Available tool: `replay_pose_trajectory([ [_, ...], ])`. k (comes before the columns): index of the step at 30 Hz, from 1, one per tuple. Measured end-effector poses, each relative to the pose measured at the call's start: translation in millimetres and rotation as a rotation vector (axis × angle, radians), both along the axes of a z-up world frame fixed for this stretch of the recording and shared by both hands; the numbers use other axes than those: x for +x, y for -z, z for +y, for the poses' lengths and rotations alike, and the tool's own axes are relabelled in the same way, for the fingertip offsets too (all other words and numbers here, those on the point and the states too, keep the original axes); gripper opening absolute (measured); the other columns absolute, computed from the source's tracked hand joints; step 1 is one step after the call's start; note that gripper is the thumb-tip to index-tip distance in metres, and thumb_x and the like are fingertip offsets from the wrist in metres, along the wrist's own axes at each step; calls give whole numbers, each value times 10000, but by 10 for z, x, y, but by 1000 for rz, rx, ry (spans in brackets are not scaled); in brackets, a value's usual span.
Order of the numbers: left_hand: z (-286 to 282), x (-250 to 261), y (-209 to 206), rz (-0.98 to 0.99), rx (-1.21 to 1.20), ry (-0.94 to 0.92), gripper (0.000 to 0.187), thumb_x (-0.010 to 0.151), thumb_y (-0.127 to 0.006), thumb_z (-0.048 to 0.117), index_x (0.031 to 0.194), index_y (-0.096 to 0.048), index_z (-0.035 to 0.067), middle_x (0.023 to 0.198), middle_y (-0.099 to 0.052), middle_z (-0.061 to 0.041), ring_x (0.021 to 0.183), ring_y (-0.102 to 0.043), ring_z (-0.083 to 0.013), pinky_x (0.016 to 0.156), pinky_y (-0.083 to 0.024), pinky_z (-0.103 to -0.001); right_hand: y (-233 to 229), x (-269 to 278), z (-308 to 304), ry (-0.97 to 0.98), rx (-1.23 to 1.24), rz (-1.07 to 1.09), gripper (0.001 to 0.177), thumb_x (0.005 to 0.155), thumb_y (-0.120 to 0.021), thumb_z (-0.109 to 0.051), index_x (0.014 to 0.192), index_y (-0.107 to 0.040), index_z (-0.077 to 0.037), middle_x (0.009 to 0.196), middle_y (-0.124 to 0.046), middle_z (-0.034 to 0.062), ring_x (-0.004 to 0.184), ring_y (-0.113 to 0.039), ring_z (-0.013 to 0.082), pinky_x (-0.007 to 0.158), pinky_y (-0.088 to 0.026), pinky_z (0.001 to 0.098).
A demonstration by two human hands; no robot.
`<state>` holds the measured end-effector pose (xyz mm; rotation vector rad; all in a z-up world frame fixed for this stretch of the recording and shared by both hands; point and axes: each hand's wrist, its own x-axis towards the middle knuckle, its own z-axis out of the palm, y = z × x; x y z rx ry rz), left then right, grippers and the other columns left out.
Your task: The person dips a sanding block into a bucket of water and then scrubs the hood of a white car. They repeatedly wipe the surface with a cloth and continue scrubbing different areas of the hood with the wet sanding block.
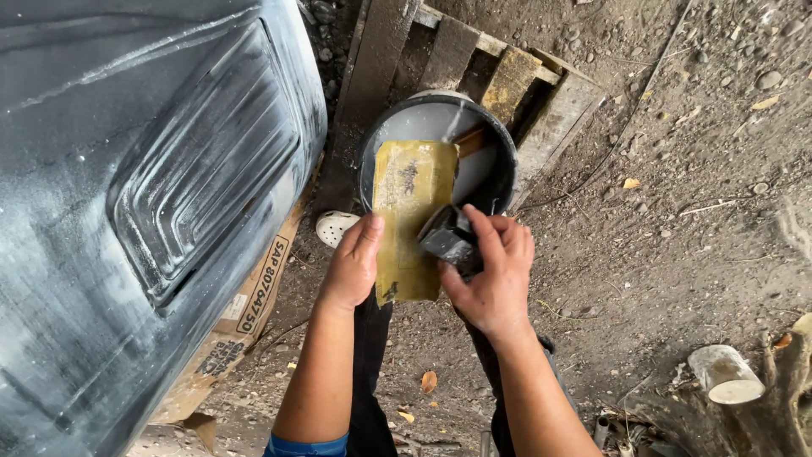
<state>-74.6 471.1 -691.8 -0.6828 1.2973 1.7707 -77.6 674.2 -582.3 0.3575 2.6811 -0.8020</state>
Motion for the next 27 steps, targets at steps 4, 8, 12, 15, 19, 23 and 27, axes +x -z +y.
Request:
replay_pose_trajectory([
  [4, 79, -33, -56, 75, 38, 80, 652, 1060, -377, 511, 1490, -479, 32, 1526, -524, -173, 1447, -460, -244, 1220, -324, -395, -39, -47, -63, -47, -26, 77, 801, 650, -837, -195, 1395, -569, -73, 1192, -592, 152, 1095, -558, 346, 1021, -432, 489],
  [8, 136, 48, -74, 161, 190, 59, 482, 1092, -464, 330, 1453, -542, 22, 1430, -624, -176, 1365, -564, -271, 1190, -414, -417, 60, 48, -42, 132, -252, 21, 793, 785, -843, -267, 1451, -498, -8, 1300, -587, 202, 1218, -601, 337, 1048, -502, 427],
  [12, 199, -245, -465, 442, 211, 214, 485, 1006, -576, 155, 1468, -523, 17, 1428, -620, -140, 1354, -575, -226, 1173, -447, -386, 56, 3, -48, 613, -801, -122, 819, 842, -799, -238, 1503, -383, 9, 1359, -583, 201, 1263, -601, 294, 1097, -483, 391],
  [15, 185, -292, -517, 498, 505, 137, 720, 922, -678, 299, 1493, -372, -14, 1454, -510, -139, 1387, -480, -220, 1190, -360, -387, 79, 40, 30, 307, -613, -14, 780, 813, -794, -150, 1489, -447, 25, 1394, -563, 219, 1319, -575, 342, 1155, -433, 422],
  [19, 159, -75, -328, 271, 550, -95, 645, 1067, -467, 418, 1579, -399, 32, 1492, -560, -85, 1385, -533, -168, 1183, -419, -345, 13, -41, 23, 4, -424, 14, 733, 724, -787, -88, 1414, -543, -42, 1414, -595, 175, 1347, -583, 355, 1171, -447, 431],
  [23, 191, -39, -316, 207, 320, 27, 562, 1141, -412, 380, 1515, -481, -34, 1446, -603, -141, 1346, -566, -205, 1172, -430, -354, -34, -97, -16, -105, -325, 42, 737, 671, -830, -86, 1374, -608, -64, 1387, -589, 149, 1312, -558, 363, 1132, -439, 453],
  [27, 196, 9, -333, 163, 284, 70, 571, 1140, -355, 382, 1510, -487, -32, 1461, -594, -131, 1350, -551, -192, 1154, -424, -330, -35, -83, -40, -126, -287, 89, 736, 656, -847, -97, 1359, -629, -74, 1343, -599, 136, 1279, -567, 357, 1118, -443, 466],
])
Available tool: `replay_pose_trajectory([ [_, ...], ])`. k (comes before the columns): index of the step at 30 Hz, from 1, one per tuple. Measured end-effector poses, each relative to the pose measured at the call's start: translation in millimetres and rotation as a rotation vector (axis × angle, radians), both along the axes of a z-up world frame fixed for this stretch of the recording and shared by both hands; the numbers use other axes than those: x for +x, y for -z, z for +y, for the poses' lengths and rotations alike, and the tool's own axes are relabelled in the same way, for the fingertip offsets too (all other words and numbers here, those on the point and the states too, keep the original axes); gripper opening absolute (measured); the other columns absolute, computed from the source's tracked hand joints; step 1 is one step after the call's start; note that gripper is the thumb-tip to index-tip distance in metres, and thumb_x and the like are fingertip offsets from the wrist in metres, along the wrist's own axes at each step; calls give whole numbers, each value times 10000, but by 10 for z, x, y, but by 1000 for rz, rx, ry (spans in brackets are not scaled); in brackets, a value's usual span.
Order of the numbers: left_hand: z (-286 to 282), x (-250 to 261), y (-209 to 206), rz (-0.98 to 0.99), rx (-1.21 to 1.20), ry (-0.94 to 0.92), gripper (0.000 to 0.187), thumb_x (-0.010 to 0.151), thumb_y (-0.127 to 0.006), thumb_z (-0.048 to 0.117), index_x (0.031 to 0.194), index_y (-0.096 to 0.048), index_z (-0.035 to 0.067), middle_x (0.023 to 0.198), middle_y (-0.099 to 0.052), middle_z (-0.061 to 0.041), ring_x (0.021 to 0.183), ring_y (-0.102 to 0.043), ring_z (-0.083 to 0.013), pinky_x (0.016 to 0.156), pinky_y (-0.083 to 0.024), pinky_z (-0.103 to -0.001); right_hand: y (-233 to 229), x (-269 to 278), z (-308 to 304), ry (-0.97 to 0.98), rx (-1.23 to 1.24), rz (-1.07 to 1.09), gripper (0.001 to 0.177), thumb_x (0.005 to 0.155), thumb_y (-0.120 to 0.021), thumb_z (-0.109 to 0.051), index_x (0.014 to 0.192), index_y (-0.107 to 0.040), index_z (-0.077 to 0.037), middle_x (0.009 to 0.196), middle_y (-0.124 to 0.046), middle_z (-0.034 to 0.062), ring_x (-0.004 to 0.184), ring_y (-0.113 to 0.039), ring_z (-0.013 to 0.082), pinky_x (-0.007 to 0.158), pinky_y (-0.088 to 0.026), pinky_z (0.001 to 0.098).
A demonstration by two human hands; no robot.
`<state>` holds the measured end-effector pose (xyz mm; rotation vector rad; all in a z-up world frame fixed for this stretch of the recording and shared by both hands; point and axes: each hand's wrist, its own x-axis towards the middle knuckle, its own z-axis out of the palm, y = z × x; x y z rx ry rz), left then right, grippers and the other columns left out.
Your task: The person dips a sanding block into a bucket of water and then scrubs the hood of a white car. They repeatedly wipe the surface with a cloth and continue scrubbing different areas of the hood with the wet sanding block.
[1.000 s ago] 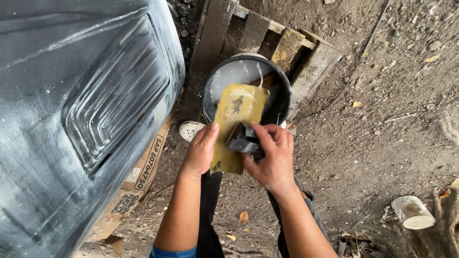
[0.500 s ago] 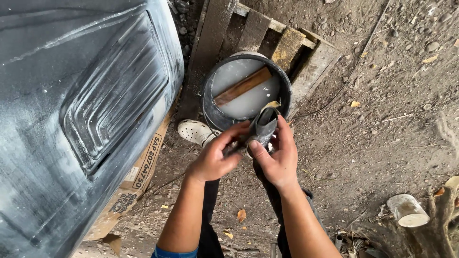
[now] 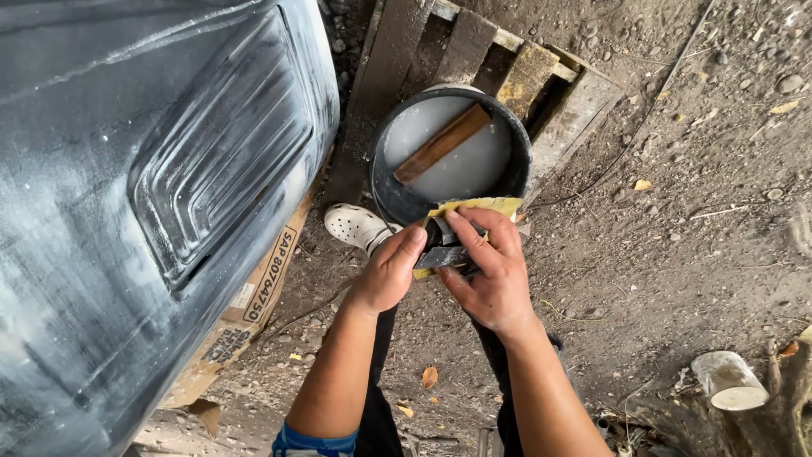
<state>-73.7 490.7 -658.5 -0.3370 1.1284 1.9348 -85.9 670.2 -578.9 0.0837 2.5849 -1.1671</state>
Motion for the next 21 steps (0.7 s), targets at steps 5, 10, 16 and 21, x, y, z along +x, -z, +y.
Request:
replay_pose_trajectory([
  [5, -25, -111, -108, 68, 88, 5, 510, 1108, -468, 277, 1522, -451, -20, 1464, -578, -114, 1356, -535, -177, 1170, -416, -333, 11, 41, 1, -51, 70, -21, 805, 637, -895, -182, 1386, -613, -103, 1448, -498, 174, 1371, -469, 394, 1169, -386, 529],
  [10, 5, -158, -164, 149, -50, 85, 474, 1055, -565, 165, 1491, -488, -3, 1413, -628, -106, 1294, -598, -174, 1126, -478, -341, -55, -24, -81, -187, 198, 33, 1364, 448, -938, -573, 1530, -332, -5, 1576, -289, 309, 1471, -258, 518, 1167, -197, 671],
  [16, 5, -171, -178, 131, -230, 79, 370, 1037, -556, 166, 1377, -581, 22, 1233, -708, -82, 1122, -660, -163, 1007, -528, -327, -22, 25, -165, -188, 287, -36, 1134, 613, -941, -302, 1536, -335, -45, 1411, -483, 191, 1344, -458, 405, 1195, -228, 692],
  [21, -59, -262, -164, -4, -111, -72, 288, 1049, -550, 180, 1264, -637, 9, 1132, -717, -58, 1043, -665, -149, 941, -542, -314, -35, -81, -213, -143, 70, 110, 841, 655, -886, -190, 1375, -464, -87, 1377, -577, 172, 1304, -570, 390, 1157, -440, 541],
])
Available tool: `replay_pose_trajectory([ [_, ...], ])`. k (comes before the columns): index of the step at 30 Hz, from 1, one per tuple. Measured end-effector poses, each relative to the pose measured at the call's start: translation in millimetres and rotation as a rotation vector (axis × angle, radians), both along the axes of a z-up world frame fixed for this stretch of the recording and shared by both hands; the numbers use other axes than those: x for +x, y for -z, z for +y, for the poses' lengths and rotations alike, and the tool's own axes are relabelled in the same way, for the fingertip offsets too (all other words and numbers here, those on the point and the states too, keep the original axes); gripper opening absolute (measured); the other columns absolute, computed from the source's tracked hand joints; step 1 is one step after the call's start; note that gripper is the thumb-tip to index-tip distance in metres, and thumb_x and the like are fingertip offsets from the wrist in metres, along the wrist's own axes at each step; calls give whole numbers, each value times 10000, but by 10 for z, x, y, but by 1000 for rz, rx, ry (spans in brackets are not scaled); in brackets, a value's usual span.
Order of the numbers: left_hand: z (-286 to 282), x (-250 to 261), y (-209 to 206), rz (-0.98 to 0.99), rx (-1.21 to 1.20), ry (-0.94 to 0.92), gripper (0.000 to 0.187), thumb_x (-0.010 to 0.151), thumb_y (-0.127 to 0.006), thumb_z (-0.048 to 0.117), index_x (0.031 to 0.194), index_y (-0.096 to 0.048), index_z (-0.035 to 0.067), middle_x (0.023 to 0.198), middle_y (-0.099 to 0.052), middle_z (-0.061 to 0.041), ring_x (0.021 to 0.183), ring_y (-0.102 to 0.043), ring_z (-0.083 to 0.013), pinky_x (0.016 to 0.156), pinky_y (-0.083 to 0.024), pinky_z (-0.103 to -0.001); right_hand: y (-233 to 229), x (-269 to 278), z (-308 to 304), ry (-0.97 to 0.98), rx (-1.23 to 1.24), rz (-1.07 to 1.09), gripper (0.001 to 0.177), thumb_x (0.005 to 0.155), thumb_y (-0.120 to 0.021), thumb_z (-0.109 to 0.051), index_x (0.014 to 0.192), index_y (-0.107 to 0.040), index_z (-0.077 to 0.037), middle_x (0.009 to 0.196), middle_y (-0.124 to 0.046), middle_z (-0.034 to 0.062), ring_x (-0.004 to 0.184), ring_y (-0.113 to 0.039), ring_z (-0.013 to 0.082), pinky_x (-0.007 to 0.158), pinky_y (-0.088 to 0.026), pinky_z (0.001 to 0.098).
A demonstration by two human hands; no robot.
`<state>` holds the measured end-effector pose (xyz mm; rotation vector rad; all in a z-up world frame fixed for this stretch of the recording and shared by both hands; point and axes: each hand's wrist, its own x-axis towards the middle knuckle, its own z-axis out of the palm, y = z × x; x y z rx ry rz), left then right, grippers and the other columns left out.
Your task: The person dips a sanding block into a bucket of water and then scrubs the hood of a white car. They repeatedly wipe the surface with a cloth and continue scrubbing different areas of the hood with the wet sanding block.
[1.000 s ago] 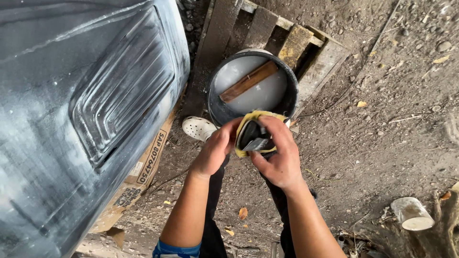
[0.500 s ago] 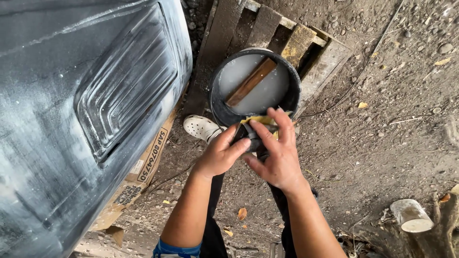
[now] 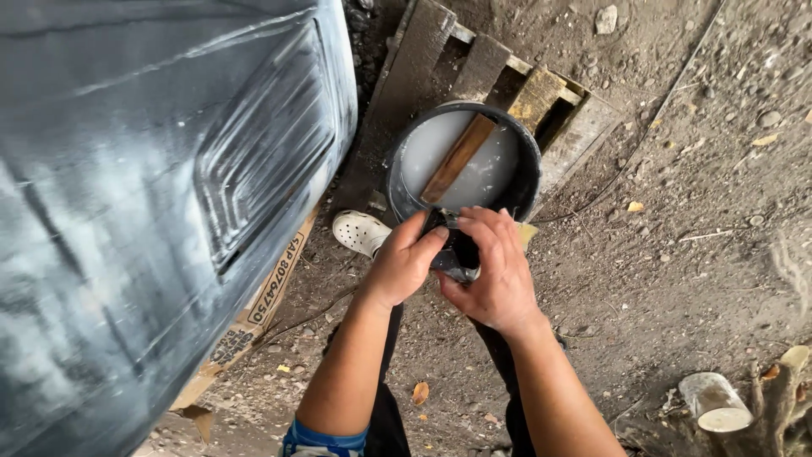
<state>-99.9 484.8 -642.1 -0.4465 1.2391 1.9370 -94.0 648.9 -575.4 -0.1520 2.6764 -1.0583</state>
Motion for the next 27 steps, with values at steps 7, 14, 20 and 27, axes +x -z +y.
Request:
replay_pose_trajectory([
  [7, -132, -41, 33, 160, -115, 30, 275, 1057, -546, 213, 1216, -644, 12, 1073, -731, -80, 995, -671, -161, 899, -550, -316, -108, -219, -158, -30, 95, -26, 606, 603, -871, -165, 1153, -631, -78, 1282, -632, 171, 1156, -617, 384, 996, -506, 492],
  [14, -329, 123, 341, -170, -57, -218, 582, 1024, -544, 411, 1500, -426, 98, 1348, -620, -160, 1282, -626, -296, 1034, -523, -399, 973, -230, -116, 59, 346, -223, 543, 750, -818, -264, 1251, -703, -89, 1240, -626, 196, 1127, -615, 390, 954, -522, 482],
  [20, -456, 125, 323, 240, -590, 75, 570, 987, -656, 375, 1421, -545, 23, 1320, -661, -262, 1222, -652, -369, 998, -526, -429, 2367, -297, -86, -433, 819, -207, 294, 839, -758, -314, 1110, -762, -202, 1256, -597, 151, 1184, -572, 372, 973, -502, 498],
  [27, -505, 626, -319, 256, -678, -51, 431, 961, -675, 315, 1274, -613, 26, 1043, -738, -150, 855, -731, -279, 729, -593, -407, 194, -273, -11, 26, 417, -252, 562, 760, -785, -289, 1282, -668, -118, 1215, -665, 208, 1050, -649, 391, 885, -523, 458],
])
